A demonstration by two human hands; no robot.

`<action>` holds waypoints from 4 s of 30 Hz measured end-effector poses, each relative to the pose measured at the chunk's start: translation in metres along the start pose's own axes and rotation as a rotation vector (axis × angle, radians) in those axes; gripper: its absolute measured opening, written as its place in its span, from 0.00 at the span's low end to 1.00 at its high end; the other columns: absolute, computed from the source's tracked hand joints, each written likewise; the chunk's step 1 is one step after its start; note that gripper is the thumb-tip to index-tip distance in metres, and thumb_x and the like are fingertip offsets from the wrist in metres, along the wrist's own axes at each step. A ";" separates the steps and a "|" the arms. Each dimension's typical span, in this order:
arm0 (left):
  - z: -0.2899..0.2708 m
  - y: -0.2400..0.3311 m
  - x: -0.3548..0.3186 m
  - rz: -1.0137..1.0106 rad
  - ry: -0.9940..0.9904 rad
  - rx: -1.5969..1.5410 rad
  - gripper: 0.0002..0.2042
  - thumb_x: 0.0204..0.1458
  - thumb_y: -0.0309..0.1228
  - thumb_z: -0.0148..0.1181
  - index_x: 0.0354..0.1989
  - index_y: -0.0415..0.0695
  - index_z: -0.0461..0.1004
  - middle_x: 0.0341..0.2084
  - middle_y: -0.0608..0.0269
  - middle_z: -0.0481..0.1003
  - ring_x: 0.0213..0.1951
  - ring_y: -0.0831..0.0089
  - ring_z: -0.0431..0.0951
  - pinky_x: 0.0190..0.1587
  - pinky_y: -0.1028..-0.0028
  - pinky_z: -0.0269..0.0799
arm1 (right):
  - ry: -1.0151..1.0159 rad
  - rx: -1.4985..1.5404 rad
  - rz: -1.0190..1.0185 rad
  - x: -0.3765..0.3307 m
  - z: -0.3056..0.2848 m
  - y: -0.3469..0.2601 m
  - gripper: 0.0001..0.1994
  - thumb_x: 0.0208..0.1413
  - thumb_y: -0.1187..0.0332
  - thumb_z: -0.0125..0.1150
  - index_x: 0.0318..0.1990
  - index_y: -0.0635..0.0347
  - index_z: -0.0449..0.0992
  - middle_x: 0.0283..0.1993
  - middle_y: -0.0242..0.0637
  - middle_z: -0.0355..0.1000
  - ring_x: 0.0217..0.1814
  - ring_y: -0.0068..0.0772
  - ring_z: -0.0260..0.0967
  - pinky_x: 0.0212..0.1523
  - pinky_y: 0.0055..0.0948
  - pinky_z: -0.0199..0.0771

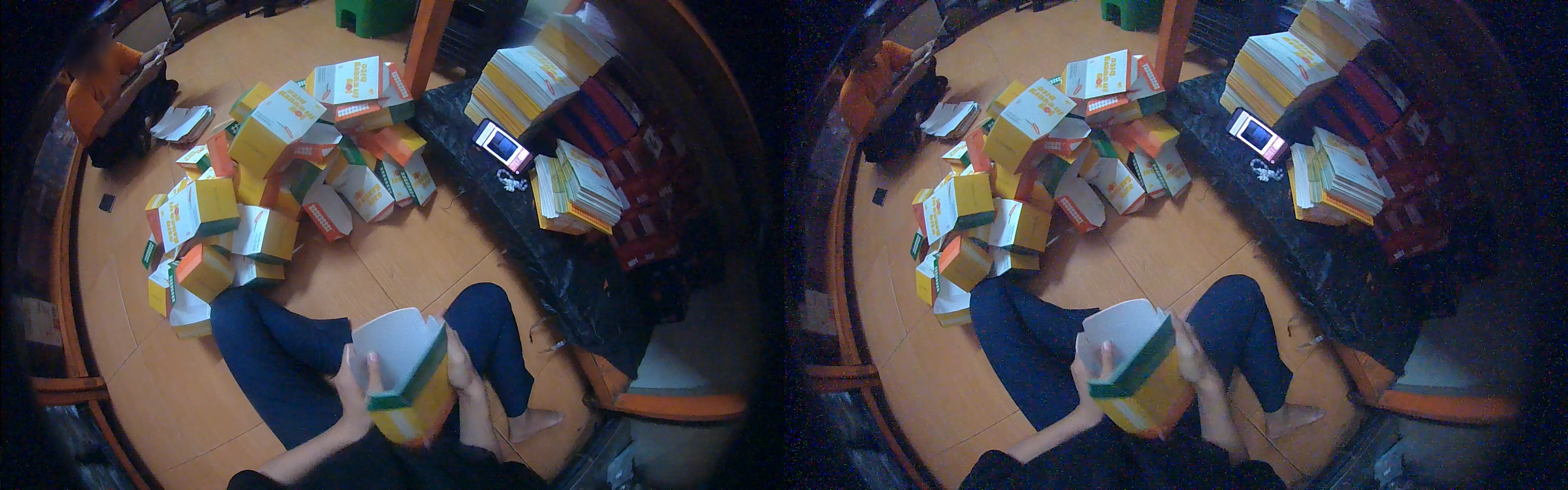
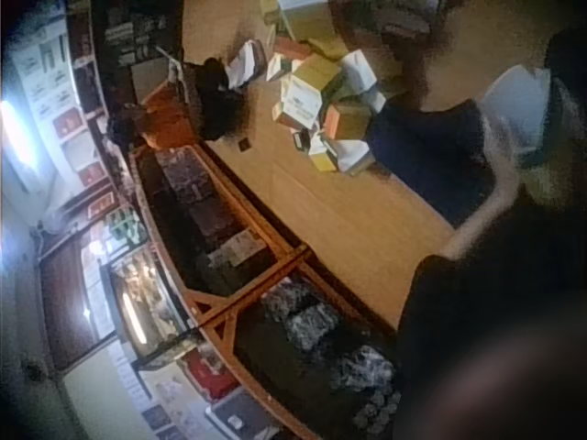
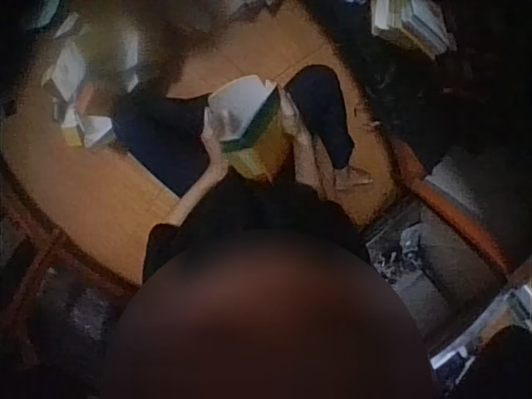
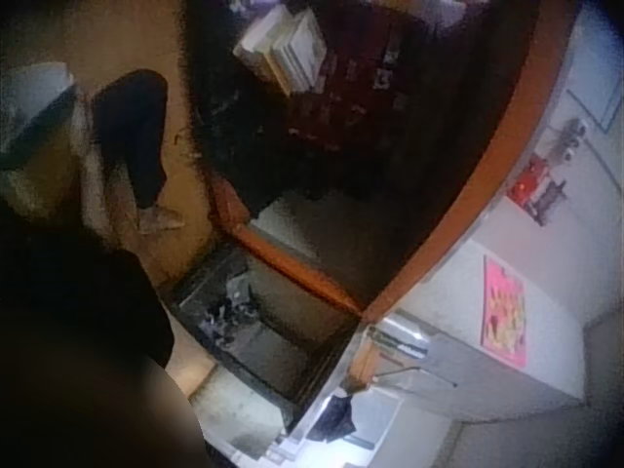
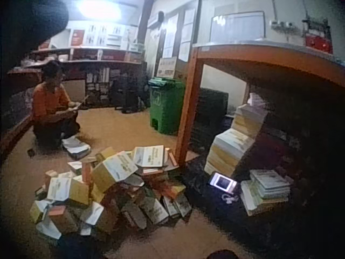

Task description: The person sits on the floor and folds flat paper sheets into small rectangular boxes. They repeatedly pick up a sheet, fold the sides, and tuck the flaps to form a finished box, then place it on a growing pile.

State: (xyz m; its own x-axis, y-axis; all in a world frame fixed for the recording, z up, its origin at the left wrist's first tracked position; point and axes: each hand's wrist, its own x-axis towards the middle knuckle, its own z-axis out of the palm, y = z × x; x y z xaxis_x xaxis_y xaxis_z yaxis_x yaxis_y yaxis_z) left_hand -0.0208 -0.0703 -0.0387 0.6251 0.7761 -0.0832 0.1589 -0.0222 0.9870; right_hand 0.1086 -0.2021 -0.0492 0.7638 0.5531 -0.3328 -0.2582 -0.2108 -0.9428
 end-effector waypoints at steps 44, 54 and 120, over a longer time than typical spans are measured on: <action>-0.056 0.037 0.080 -0.285 -0.455 -0.056 0.14 0.60 0.38 0.65 0.35 0.36 0.80 0.26 0.70 0.76 0.30 0.82 0.71 0.34 0.77 0.65 | -0.576 -0.800 0.162 0.016 -0.054 -0.068 0.25 0.63 0.49 0.59 0.41 0.69 0.80 0.37 0.59 0.79 0.41 0.57 0.79 0.43 0.48 0.76; -0.035 0.037 0.115 -0.310 -0.830 -0.106 0.16 0.54 0.36 0.71 0.46 0.40 0.80 0.37 0.65 0.81 0.43 0.77 0.78 0.49 0.74 0.72 | -0.191 -0.713 0.034 -0.015 -0.070 -0.008 0.24 0.62 0.51 0.61 0.43 0.71 0.78 0.35 0.57 0.79 0.36 0.53 0.78 0.41 0.45 0.75; -0.005 0.000 0.097 -0.161 -0.410 -0.585 0.32 0.59 0.34 0.64 0.68 0.44 0.54 0.55 0.56 0.72 0.55 0.67 0.73 0.53 0.65 0.72 | 0.207 -0.001 -0.261 0.035 0.016 -0.038 0.15 0.65 0.60 0.62 0.44 0.67 0.80 0.34 0.28 0.77 0.36 0.16 0.69 0.38 0.22 0.70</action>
State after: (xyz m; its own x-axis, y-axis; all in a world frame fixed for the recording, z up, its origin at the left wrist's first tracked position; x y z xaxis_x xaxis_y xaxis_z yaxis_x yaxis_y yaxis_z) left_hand 0.0357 0.0081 -0.0461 0.8826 0.4402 -0.1652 -0.0892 0.5017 0.8604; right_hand 0.1356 -0.1617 -0.0249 0.9081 0.4130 -0.0690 -0.0375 -0.0840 -0.9958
